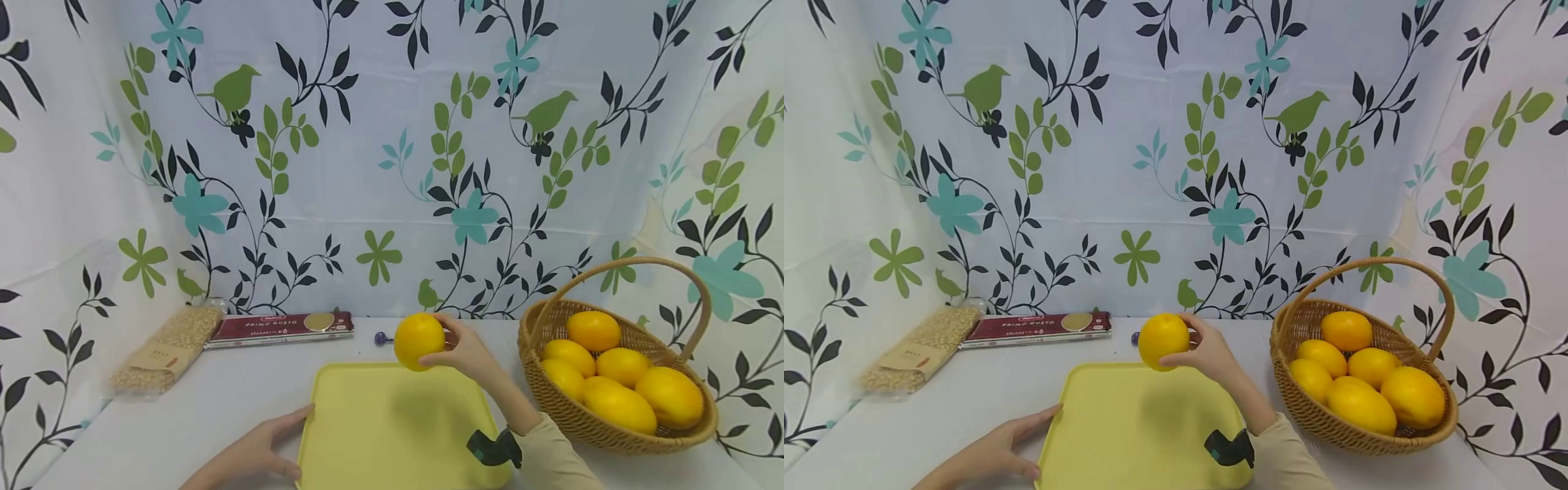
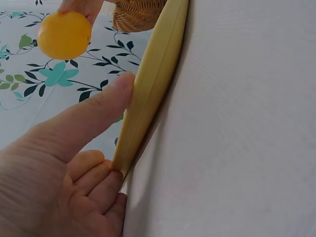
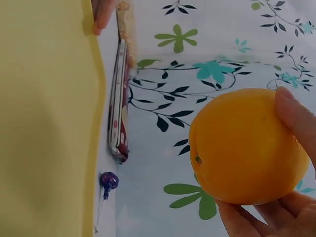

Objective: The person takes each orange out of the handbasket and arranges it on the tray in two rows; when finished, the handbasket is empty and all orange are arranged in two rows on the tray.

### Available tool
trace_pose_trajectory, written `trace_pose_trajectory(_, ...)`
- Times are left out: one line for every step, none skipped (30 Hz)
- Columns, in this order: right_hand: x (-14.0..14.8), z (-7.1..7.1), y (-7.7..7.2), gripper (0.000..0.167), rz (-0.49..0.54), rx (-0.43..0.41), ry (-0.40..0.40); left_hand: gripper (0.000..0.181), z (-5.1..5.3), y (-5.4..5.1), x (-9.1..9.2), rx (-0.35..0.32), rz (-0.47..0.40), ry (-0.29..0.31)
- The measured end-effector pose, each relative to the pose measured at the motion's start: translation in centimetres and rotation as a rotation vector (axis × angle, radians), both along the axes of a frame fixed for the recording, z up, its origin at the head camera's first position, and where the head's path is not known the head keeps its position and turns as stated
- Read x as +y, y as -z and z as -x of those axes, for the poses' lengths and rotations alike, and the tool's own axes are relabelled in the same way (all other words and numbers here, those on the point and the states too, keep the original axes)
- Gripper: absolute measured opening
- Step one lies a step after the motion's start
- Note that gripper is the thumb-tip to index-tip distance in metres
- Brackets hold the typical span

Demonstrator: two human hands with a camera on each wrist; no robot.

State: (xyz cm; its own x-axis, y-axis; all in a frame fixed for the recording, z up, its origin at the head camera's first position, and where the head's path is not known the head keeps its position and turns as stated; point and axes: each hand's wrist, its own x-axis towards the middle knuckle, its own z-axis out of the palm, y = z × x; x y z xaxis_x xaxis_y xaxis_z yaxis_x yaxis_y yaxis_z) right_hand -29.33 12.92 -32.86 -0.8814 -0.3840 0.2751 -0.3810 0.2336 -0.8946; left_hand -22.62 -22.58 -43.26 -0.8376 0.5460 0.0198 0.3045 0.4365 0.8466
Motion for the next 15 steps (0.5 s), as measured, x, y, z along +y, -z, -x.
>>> trace_pose_trajectory(-0.2, 0.1, 0.1, 0.071, 0.006, -0.007, -0.001, 0.087, 0.1, 0.0, 0.0, 0.001, -0.001, -0.002)
trace_pose_trajectory(-0.5, 0.1, 0.3, 0.070, 0.014, -0.013, -0.001, 0.086, 0.1, 0.0, -0.1, 0.009, 0.001, -0.003)
trace_pose_trajectory(-0.7, 0.1, 0.3, 0.069, 0.023, -0.020, 0.001, 0.085, 0.2, 0.1, -0.2, 0.019, 0.006, -0.004)
trace_pose_trajectory(-1.1, 0.1, 0.3, 0.068, 0.034, -0.027, 0.000, 0.085, 0.2, 0.1, -0.2, 0.029, 0.011, -0.007)
trace_pose_trajectory(-1.4, -0.1, 0.3, 0.067, 0.043, -0.034, -0.003, 0.084, 0.3, 0.1, -0.3, 0.045, 0.016, -0.006)
trace_pose_trajectory(-1.8, -0.2, 0.3, 0.066, 0.046, -0.039, -0.006, 0.084, 0.4, 0.2, -0.4, 0.064, 0.024, -0.007)
trace_pose_trajectory(-2.3, -0.4, 0.4, 0.065, 0.050, -0.041, -0.011, 0.084, 0.4, 0.3, -0.5, 0.081, 0.029, -0.007)
trace_pose_trajectory(-2.7, -0.5, 0.4, 0.065, 0.053, -0.043, -0.017, 0.083, 0.4, 0.4, -0.5, 0.102, 0.034, -0.005)
trace_pose_trajectory(-3.1, -0.7, 0.4, 0.064, 0.053, -0.041, -0.023, 0.083, 0.4, 0.5, -0.6, 0.113, 0.034, -0.003)
trace_pose_trajectory(-3.5, -0.8, 0.4, 0.063, 0.051, -0.041, -0.026, 0.083, 0.4, 0.6, -0.6, 0.130, 0.036, -0.002)
trace_pose_trajectory(-3.8, -0.9, 0.5, 0.063, 0.050, -0.039, -0.026, 0.083, 0.4, 0.7, -0.7, 0.147, 0.034, 0.002)
trace_pose_trajectory(-4.1, -0.9, 0.5, 0.063, 0.052, -0.037, -0.026, 0.083, 0.4, 0.8, -0.7, 0.162, 0.034, 0.003)
trace_pose_trajectory(-4.4, -0.9, 0.6, 0.062, 0.054, -0.036, -0.026, 0.082, 0.4, 0.8, -0.7, 0.174, 0.032, 0.002)
trace_pose_trajectory(-4.7, -0.9, 0.7, 0.062, 0.054, -0.037, -0.028, 0.082, 0.4, 0.9, -0.8, 0.183, 0.027, 0.004)
trace_pose_trajectory(-5.0, -0.9, 0.7, 0.062, 0.054, -0.038, -0.032, 0.082, 0.4, 0.9, -0.8, 0.185, 0.024, 0.001)
